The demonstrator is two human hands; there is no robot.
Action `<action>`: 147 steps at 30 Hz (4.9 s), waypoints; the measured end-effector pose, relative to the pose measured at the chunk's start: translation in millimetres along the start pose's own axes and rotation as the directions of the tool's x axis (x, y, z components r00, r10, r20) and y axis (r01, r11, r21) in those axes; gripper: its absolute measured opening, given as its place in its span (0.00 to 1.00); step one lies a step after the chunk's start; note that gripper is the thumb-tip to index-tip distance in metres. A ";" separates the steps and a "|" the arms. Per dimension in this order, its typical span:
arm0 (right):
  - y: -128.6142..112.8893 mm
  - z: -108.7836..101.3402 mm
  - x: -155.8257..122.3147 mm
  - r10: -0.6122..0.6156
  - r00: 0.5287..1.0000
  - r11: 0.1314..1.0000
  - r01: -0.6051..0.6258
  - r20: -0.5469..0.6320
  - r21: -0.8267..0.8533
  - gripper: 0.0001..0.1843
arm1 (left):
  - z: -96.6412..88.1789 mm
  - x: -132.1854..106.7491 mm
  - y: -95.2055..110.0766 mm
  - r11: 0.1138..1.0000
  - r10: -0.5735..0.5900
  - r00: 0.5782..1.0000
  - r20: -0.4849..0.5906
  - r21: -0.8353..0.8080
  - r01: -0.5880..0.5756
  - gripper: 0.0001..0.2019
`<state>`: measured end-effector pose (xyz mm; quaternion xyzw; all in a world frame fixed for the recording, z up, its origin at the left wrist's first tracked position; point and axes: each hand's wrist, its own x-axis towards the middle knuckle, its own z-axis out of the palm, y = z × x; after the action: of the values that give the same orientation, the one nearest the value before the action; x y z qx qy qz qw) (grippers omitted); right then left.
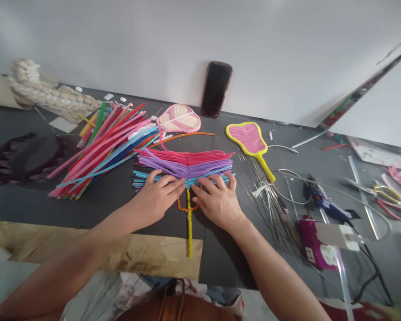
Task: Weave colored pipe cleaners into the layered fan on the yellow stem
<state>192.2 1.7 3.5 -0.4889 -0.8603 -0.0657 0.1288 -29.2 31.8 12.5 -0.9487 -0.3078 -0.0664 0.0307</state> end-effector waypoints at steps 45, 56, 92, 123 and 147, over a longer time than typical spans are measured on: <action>-8.0 12.2 17.2 0.189 0.981 0.980 -0.191 0.040 0.050 0.16 | -2.5 6.4 4.0 0.991 -0.135 0.990 0.049 0.034 0.133 0.22; -6.5 8.7 15.5 0.144 0.989 0.989 -0.144 0.012 0.019 0.11 | -2.5 5.2 4.8 0.988 -0.151 0.985 0.082 0.033 0.149 0.22; -2.6 12.4 13.0 0.164 0.981 0.986 -0.164 -0.106 0.010 0.14 | 2.6 4.6 6.6 0.986 -0.165 0.986 0.018 0.022 0.164 0.23; 43.2 -4.9 -5.5 0.169 0.763 0.924 0.096 -0.623 0.369 0.10 | -37.2 -101.0 -77.2 0.548 -0.797 0.516 -0.313 -0.016 0.837 0.12; 44.1 -6.6 -7.1 0.261 0.756 0.884 0.062 -0.600 0.464 0.13 | -52.3 -81.2 -87.3 0.474 -0.855 0.451 -0.256 -0.035 0.880 0.09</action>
<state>234.6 16.9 7.3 -0.4378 -0.7245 -0.0192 0.5320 -151.3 50.2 54.0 -0.6399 -0.7454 -0.1701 0.0779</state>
